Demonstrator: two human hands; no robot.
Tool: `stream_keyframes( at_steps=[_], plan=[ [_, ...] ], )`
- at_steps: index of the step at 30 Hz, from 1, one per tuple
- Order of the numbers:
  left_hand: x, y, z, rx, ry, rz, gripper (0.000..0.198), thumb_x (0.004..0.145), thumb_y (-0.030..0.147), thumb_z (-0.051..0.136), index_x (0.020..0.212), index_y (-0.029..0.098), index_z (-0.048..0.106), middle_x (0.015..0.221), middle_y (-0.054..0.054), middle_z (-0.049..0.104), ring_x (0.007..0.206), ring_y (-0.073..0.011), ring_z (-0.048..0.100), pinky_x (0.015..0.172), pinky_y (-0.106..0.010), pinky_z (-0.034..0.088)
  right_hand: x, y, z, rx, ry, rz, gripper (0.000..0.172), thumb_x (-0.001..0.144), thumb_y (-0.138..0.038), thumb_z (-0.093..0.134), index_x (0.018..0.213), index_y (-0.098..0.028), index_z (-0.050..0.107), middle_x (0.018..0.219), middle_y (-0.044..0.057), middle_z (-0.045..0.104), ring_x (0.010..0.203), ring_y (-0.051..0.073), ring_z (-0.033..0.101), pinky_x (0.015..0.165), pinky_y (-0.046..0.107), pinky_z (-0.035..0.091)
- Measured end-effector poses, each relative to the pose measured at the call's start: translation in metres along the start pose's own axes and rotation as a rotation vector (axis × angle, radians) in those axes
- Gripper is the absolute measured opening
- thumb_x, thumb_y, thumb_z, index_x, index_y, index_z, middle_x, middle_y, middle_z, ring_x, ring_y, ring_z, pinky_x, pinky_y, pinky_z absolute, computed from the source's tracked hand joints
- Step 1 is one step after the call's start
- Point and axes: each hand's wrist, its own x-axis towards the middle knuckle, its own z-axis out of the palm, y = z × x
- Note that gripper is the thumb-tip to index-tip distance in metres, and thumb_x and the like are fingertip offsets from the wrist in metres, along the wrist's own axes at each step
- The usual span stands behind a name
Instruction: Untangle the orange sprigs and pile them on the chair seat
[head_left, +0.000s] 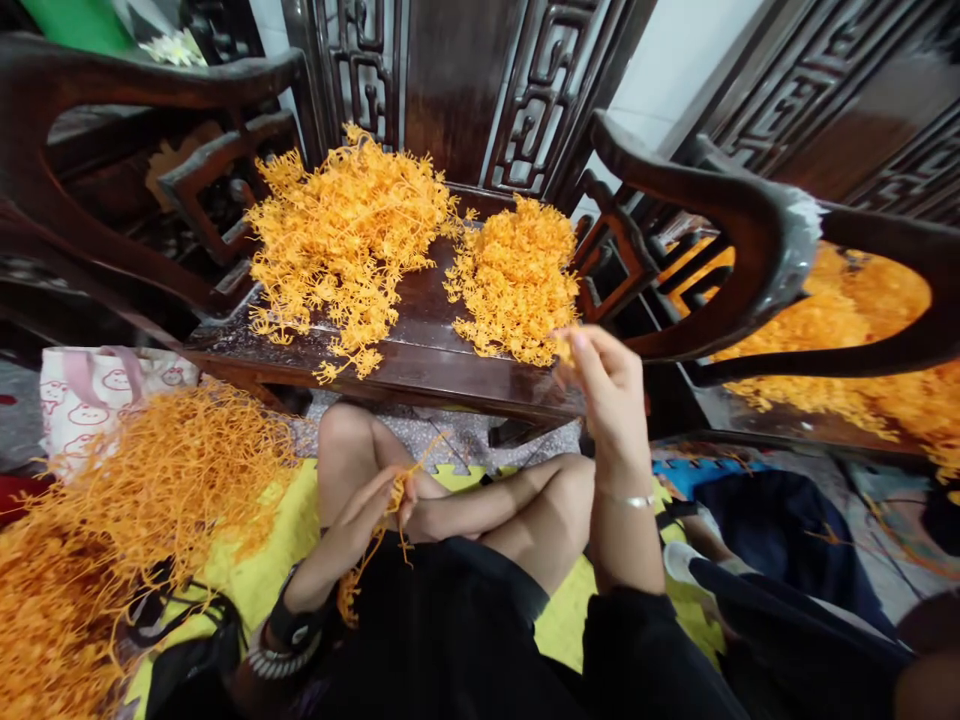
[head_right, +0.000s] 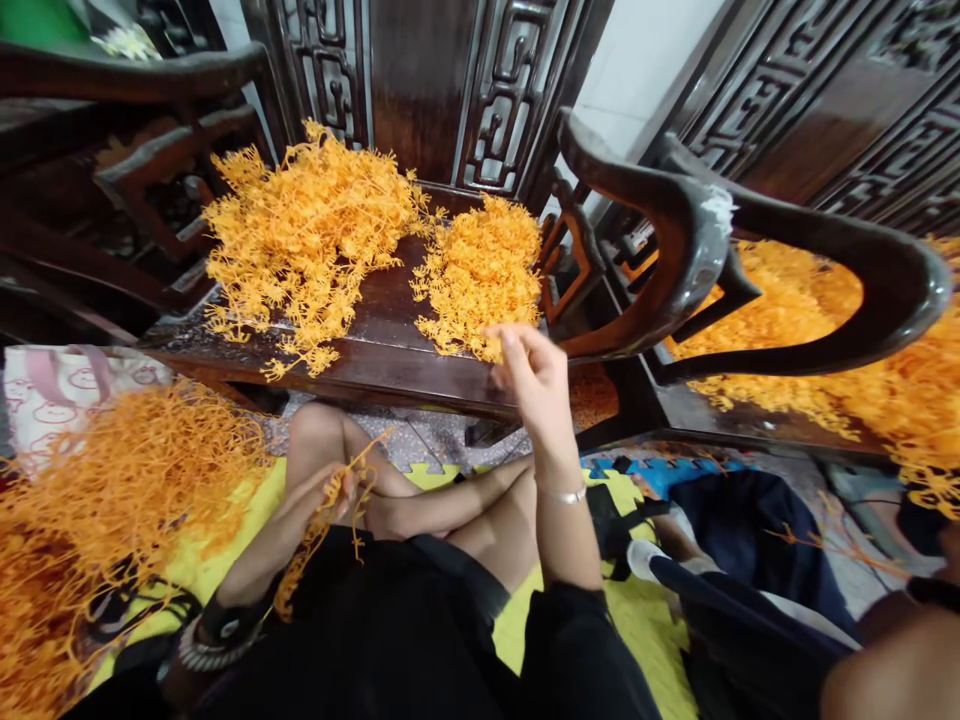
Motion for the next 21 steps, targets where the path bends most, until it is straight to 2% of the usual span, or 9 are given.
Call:
stream_keyframes(
  at_steps=[2, 4, 7, 9, 11, 14, 18, 21],
  plan=[
    [0.004, 0.010, 0.009, 0.050, -0.111, 0.098, 0.031, 0.092, 0.045, 0.045, 0.091, 0.018, 0.060, 0.081, -0.004, 0.059, 0.081, -0.0187, 0.055, 0.082, -0.031, 0.044, 0.048, 0.017, 0.000, -0.274, 0.101, -0.129, 0.026, 0.091, -0.039, 0.049, 0.099, -0.018, 0.062, 0.069, 0.000, 0.050, 0.051, 0.010, 0.041, 0.051, 0.026, 0.039],
    [0.007, 0.017, 0.015, 0.108, -0.180, 0.188, 0.031, 0.095, 0.043, 0.041, 0.094, 0.019, 0.061, 0.089, -0.006, 0.063, 0.089, -0.0201, 0.057, 0.088, -0.032, 0.044, 0.093, 0.034, -0.002, -0.597, 0.181, -0.210, 0.027, 0.091, -0.034, 0.046, 0.106, -0.017, 0.059, 0.092, 0.009, 0.058, 0.068, 0.016, 0.052, 0.065, 0.033, 0.045],
    [0.010, 0.025, 0.019, 0.183, -0.176, 0.266, 0.029, 0.096, 0.038, 0.040, 0.099, 0.020, 0.062, 0.097, -0.007, 0.065, 0.097, -0.0206, 0.058, 0.089, -0.032, 0.044, 0.133, 0.057, 0.002, -0.994, 0.212, -0.155, 0.030, 0.090, -0.028, 0.043, 0.104, -0.009, 0.061, 0.112, 0.022, 0.054, 0.097, 0.029, 0.053, 0.085, 0.044, 0.043],
    [0.011, 0.028, 0.022, 0.211, -0.160, 0.302, 0.029, 0.097, 0.038, 0.040, 0.101, 0.019, 0.062, 0.098, -0.007, 0.067, 0.098, -0.0209, 0.059, 0.088, -0.031, 0.045, 0.140, 0.069, 0.009, -1.129, 0.161, -0.059, 0.038, 0.089, -0.027, 0.043, 0.114, -0.001, 0.055, 0.108, 0.025, 0.056, 0.099, 0.033, 0.054, 0.089, 0.050, 0.039],
    [0.012, 0.029, 0.024, 0.217, -0.124, 0.323, 0.029, 0.097, 0.038, 0.040, 0.101, 0.019, 0.061, 0.098, -0.008, 0.068, 0.099, -0.0213, 0.060, 0.088, -0.032, 0.046, 0.135, 0.078, 0.016, -1.178, 0.103, -0.020, 0.045, 0.091, -0.026, 0.040, 0.124, 0.004, 0.047, 0.094, 0.021, 0.061, 0.092, 0.031, 0.056, 0.094, 0.053, 0.034],
    [0.013, 0.029, 0.028, 0.228, -0.039, 0.357, 0.029, 0.096, 0.039, 0.041, 0.100, 0.018, 0.060, 0.100, -0.009, 0.069, 0.100, -0.0218, 0.062, 0.089, -0.032, 0.046, 0.125, 0.087, 0.016, -1.178, 0.102, -0.074, 0.038, 0.093, -0.021, 0.031, 0.113, 0.000, 0.056, 0.083, 0.014, 0.060, 0.089, 0.026, 0.056, 0.101, 0.051, 0.028],
    [0.015, 0.025, 0.033, 0.299, 0.037, 0.362, 0.026, 0.095, 0.037, 0.042, 0.099, 0.018, 0.060, 0.104, -0.009, 0.069, 0.092, -0.0208, 0.064, 0.083, -0.031, 0.049, 0.123, 0.088, 0.005, -1.140, 0.171, -0.114, 0.025, 0.088, -0.020, 0.042, 0.093, -0.007, 0.062, 0.100, 0.019, 0.057, 0.105, 0.031, 0.048, 0.097, 0.050, 0.034],
    [0.014, 0.022, 0.038, 0.353, 0.132, 0.335, 0.023, 0.094, 0.035, 0.044, 0.100, 0.018, 0.058, 0.101, -0.009, 0.070, 0.080, -0.0190, 0.065, 0.074, -0.029, 0.052, 0.114, 0.074, 0.005, -1.047, 0.270, -0.214, 0.025, 0.084, -0.022, 0.050, 0.102, -0.009, 0.061, 0.118, 0.021, 0.051, 0.115, 0.032, 0.043, 0.096, 0.047, 0.036]
  ],
)
